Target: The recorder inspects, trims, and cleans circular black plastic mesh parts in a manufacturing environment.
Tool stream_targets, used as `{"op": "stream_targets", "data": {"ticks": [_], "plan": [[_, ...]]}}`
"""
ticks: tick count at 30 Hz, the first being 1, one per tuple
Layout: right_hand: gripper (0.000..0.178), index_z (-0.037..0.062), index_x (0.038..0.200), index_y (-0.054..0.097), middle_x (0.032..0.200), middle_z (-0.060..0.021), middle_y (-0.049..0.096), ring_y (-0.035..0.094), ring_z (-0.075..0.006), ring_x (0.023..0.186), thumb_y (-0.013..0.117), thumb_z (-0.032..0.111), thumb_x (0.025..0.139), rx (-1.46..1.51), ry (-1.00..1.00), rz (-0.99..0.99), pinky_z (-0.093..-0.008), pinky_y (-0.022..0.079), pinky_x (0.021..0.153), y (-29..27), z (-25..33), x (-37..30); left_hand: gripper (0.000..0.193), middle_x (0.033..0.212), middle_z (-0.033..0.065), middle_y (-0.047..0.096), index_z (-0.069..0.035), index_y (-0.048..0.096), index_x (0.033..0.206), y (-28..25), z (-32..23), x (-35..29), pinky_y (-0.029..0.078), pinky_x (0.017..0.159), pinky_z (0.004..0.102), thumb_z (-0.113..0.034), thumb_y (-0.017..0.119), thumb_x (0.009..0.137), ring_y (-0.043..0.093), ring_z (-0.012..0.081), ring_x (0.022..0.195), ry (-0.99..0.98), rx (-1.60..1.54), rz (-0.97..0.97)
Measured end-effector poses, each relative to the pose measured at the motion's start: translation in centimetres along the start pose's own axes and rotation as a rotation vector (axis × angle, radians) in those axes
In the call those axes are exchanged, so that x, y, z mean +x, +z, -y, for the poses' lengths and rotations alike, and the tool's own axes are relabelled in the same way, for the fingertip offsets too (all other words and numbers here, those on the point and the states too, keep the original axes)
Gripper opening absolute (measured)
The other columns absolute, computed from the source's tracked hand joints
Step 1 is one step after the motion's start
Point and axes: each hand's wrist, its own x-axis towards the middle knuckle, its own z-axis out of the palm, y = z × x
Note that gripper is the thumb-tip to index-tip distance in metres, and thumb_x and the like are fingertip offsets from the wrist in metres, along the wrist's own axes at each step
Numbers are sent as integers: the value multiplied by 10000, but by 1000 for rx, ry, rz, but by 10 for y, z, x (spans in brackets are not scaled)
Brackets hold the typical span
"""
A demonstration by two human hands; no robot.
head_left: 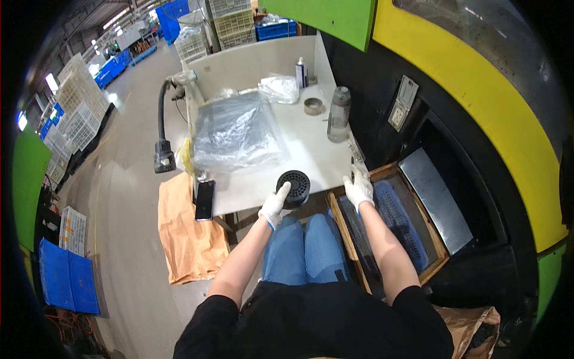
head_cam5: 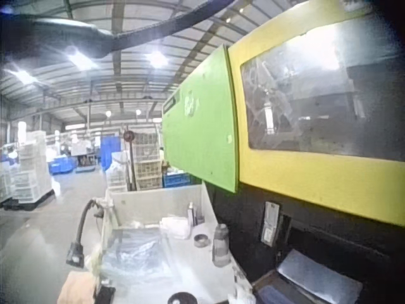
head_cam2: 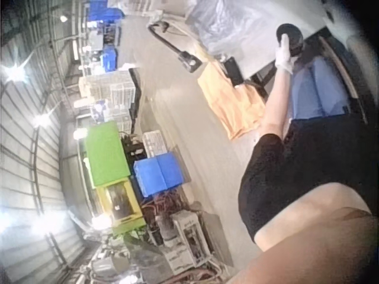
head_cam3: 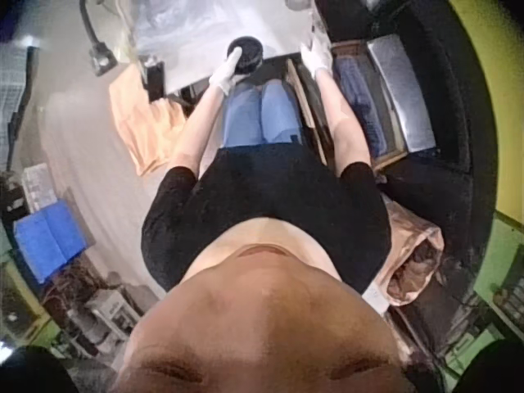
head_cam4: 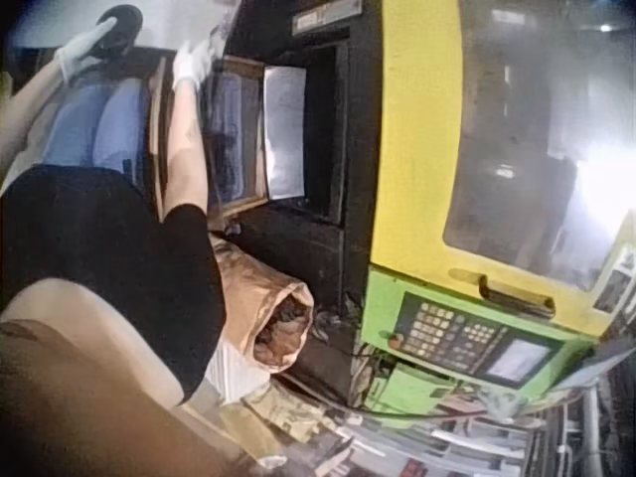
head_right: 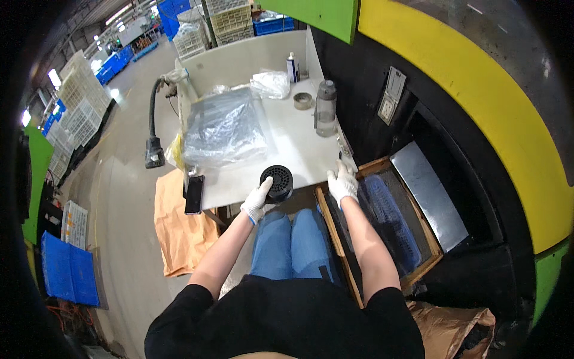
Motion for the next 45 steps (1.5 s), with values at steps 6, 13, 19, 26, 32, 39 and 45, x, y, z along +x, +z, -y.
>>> {"op": "stream_targets", "data": {"ticks": [6, 13, 19, 26, 32, 39, 45], "plan": [[302, 123, 1166, 636, 1217, -189, 578, 556, -362, 1165, 530, 227, 903, -518, 35, 244, -457, 470, 965, 16, 0, 36, 576, 917, 109, 702, 39, 665, 1026, -9, -23, 42, 496, 556, 321, -495, 729, 820, 656, 183, 735, -35, 313, -223], [321, 50, 1126, 541, 1154, -252, 595, 616, -406, 1047, 600, 158, 830, -333, 117, 176, -467, 499, 914, 23, -19, 24, 751, 927, 184, 715, 0, 731, 995, -31, -37, 70, 539, 715, 380, -698, 652, 732, 700, 274, 822, -30, 961, -286], [362, 27, 1136, 570, 801, -143, 621, 624, -263, 640, 486, 309, 926, 545, 543, 152, -399, 498, 567, 30, -57, -19, 930, 1131, 209, 662, -44, 585, 1284, -38, -22, 76, 481, 949, 400, -776, 579, 710, 637, 335, 1065, 77, 1247, -546], [271, 172, 1021, 544, 626, 44, 399, 339, -79, 411, 545, 423, 918, 1033, 1033, -77, -249, 254, 338, 15, -113, -150, 498, 1109, 151, 629, -2, 513, 1235, -97, -6, 87, 481, 914, 388, -416, 492, 959, 604, 294, 1010, 146, 35, -163], [93, 161, 912, 548, 734, 45, 492, 489, -107, 635, 550, 239, 963, 1417, 852, 42, -280, 426, 551, -5, -156, -225, 395, 989, 118, 642, 11, 583, 1080, -95, 7, 42, 493, 828, 358, -358, 464, 1009, 606, 224, 907, 491, 596, -447], [203, 123, 1136, 592, 779, 16, 560, 530, -97, 613, 555, 232, 970, 1012, 883, -100, -250, 432, 528, -23, -145, -204, 371, 727, 34, 597, -33, 608, 906, -79, 4, 35, 443, 521, 246, -374, 496, 1002, 533, 88, 586, 342, 443, -392], [310, 113, 1117, 618, 724, -11, 559, 499, -107, 529, 590, 362, 935, 839, 993, -110, -264, 393, 479, -32, -128, -192, 371, 679, 4, 551, -44, 598, 889, -66, 7, 23, 408, 494, 229, -385, 502, 996, 488, 73, 551, 426, 491, -420]]}}
